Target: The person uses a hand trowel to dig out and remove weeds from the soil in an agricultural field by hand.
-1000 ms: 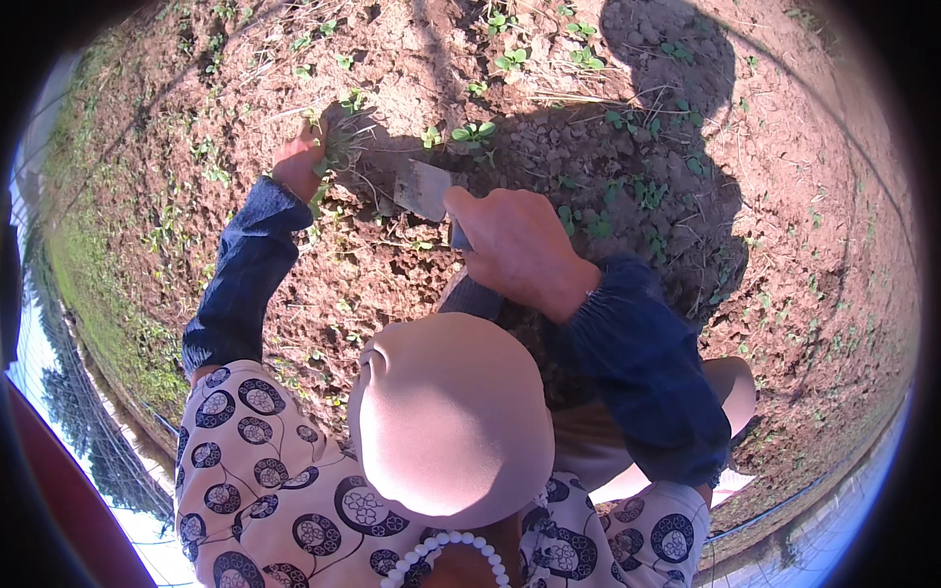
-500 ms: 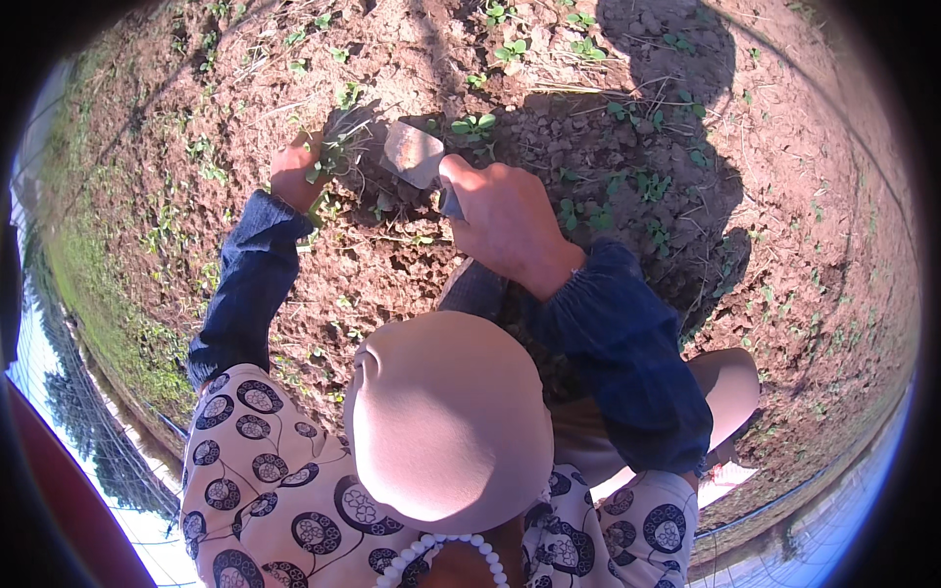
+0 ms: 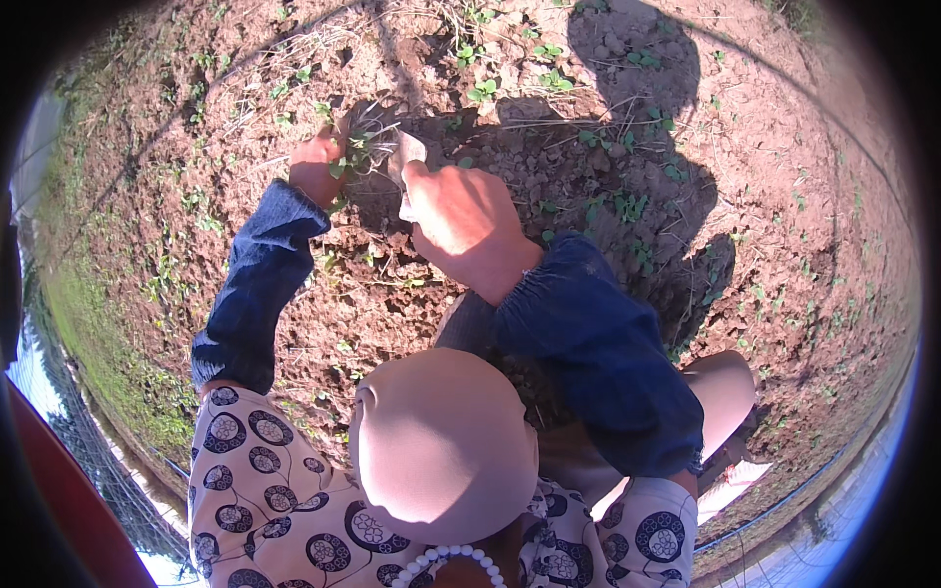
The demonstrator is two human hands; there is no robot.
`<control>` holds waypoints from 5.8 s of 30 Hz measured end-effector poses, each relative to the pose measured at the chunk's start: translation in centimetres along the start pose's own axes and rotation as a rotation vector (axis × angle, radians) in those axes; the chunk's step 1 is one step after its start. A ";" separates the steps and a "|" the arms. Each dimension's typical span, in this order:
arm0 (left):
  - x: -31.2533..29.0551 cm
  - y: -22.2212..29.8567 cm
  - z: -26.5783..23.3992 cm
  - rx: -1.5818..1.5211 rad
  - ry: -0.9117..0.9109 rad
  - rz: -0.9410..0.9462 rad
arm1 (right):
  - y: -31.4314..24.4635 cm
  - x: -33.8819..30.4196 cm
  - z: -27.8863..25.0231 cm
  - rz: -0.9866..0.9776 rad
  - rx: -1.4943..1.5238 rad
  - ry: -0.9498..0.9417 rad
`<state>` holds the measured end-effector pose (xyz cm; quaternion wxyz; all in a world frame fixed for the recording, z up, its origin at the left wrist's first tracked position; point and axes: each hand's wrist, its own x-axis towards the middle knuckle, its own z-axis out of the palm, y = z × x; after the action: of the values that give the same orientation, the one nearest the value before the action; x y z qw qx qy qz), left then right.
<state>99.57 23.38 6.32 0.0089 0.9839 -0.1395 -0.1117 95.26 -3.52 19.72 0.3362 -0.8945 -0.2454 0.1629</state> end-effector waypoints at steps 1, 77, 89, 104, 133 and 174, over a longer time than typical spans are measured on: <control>0.2 -1.7 -0.4 0.048 -0.120 -0.126 | -0.8 0.7 0.0 -0.003 0.013 -0.019; -32.9 1.7 0.7 -0.052 0.105 -0.420 | -4.9 -10.4 8.1 -0.232 0.216 -0.196; -23.1 -5.8 7.8 -0.031 -0.082 -0.423 | -9.2 -8.8 11.9 -0.064 0.015 -0.263; -29.3 -4.5 5.8 -0.027 0.105 -0.192 | -9.2 -6.7 13.0 -0.199 -0.018 -0.358; -23.5 -9.5 6.7 -0.384 0.057 -0.345 | -6.9 -5.0 12.8 -0.145 0.052 -0.386; -28.7 -7.0 7.5 0.158 -0.038 -0.065 | -8.2 -4.5 12.7 -0.156 0.021 -0.444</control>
<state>72.94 38.13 4.95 -0.0749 0.9833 -0.1158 -0.1192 83.08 5.96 16.74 0.2947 -0.8115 -0.3803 0.3317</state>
